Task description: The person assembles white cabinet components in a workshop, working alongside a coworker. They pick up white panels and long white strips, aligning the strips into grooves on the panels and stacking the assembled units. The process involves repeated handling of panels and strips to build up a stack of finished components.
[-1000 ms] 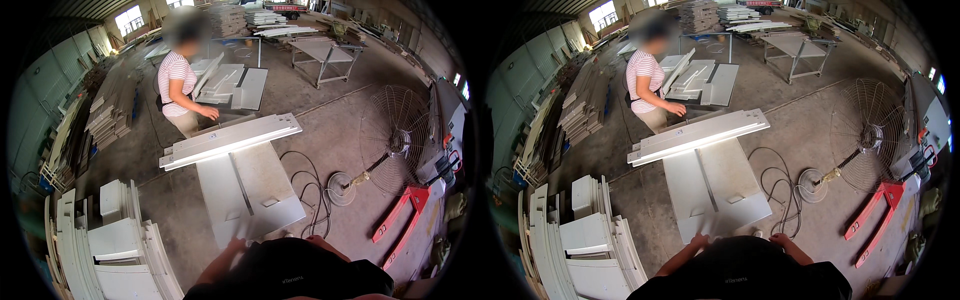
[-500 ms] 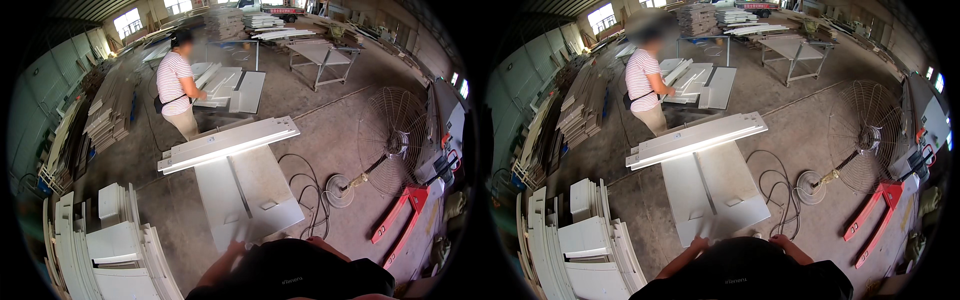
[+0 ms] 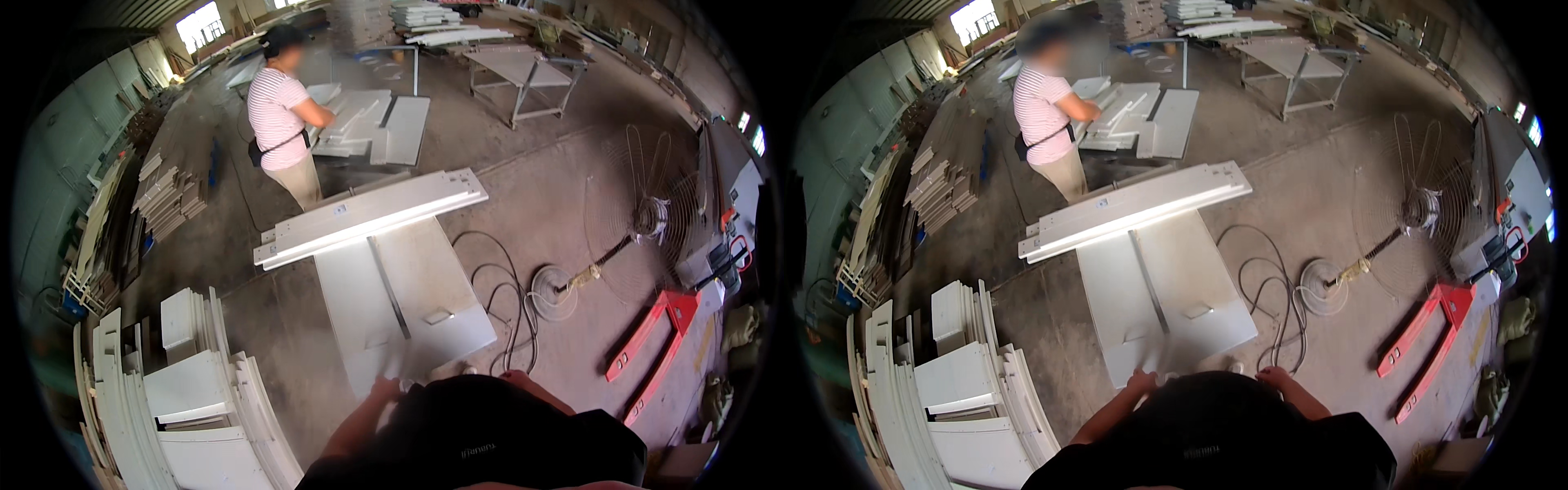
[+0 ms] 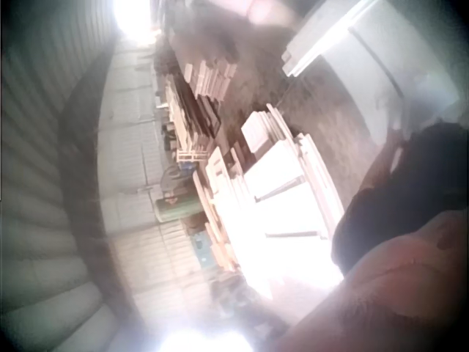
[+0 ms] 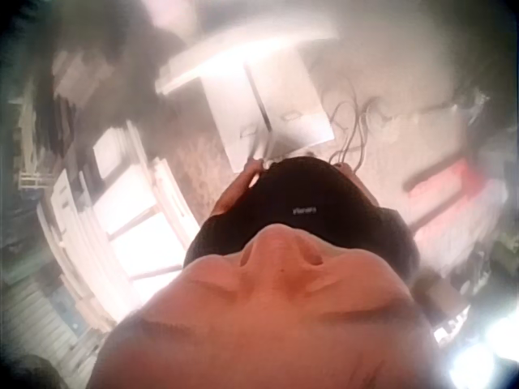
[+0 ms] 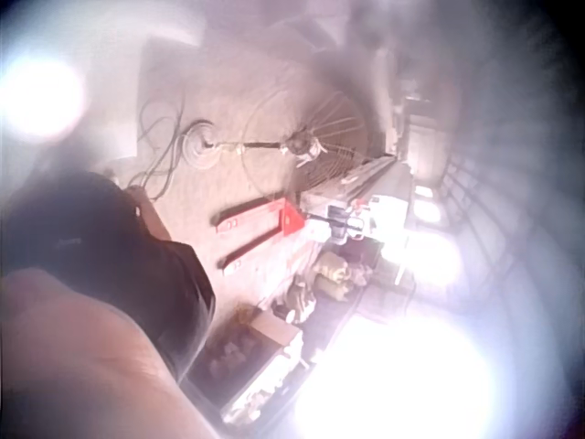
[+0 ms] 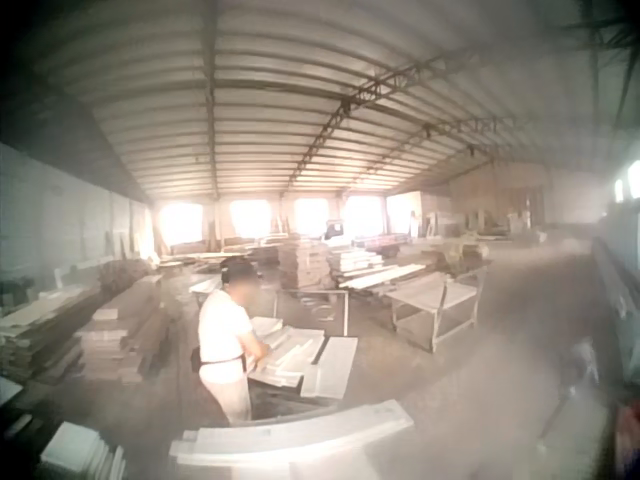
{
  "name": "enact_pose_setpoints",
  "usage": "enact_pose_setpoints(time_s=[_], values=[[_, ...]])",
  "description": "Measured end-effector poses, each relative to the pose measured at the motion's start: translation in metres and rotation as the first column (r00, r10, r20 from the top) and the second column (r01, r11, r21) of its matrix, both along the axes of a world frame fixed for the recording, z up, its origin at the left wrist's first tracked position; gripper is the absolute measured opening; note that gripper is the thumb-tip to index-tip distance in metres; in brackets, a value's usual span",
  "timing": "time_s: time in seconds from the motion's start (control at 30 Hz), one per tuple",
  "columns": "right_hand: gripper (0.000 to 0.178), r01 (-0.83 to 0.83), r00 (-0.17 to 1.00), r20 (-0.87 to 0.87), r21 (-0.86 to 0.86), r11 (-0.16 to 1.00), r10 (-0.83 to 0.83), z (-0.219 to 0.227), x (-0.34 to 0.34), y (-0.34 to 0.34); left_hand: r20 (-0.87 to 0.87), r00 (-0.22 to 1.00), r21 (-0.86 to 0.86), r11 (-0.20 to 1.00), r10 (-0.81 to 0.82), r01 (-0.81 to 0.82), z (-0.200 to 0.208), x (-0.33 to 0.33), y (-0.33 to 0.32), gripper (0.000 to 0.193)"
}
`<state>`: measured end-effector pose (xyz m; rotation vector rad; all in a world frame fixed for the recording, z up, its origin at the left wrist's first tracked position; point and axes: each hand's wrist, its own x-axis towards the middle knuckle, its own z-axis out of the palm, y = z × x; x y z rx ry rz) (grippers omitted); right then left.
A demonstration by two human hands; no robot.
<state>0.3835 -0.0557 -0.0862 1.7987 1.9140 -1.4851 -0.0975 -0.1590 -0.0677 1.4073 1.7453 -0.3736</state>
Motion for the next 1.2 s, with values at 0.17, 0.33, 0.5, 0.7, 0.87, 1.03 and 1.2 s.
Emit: enact_pose_setpoints(time_s=[0.17,0.33,0.5,0.7,0.87,1.03,1.2], values=[[0.042,0.075,0.997,-0.032,-0.049,0.996,-0.077,0.043,-0.021,0.003,-0.031,0.999,-0.014,1.0,0.02,-0.02,0.01,0.002,-0.002,0.074],[0.046,0.018,1.0,0.0,-0.021,1.0,-0.018,0.025,-0.012,0.001,-0.024,0.999,-0.049,0.998,-0.041,0.04,0.015,0.003,0.002,0.075],[0.049,-0.008,1.0,0.007,-0.067,0.998,0.008,0.008,-0.006,0.003,-0.023,0.999,-0.072,0.997,0.025,-0.026,0.019,0.003,0.006,0.077],[0.049,-0.029,0.999,-0.037,-0.05,0.998,0.027,0.016,-0.014,0.013,-0.067,0.997,0.086,0.996,0.038,-0.032,0.01,0.006,-0.001,0.062],[0.05,-0.049,0.998,0.029,-0.035,0.998,0.05,0.009,-0.015,0.013,-0.005,0.999,-0.051,0.998,0.033,-0.034,0.001,0.001,0.002,0.072],[0.044,-0.031,0.999,0.024,-0.055,0.998,0.032,0.024,-0.024,0.014,-0.004,0.999,-0.018,0.999,0.036,-0.036,0.006,0.002,-0.002,0.072],[0.042,0.064,0.995,-0.075,-0.101,0.993,-0.071,0.027,-0.02,0.011,-0.027,0.995,0.02,0.996,0.091,-0.091,0.022,0.009,-0.002,0.064]])
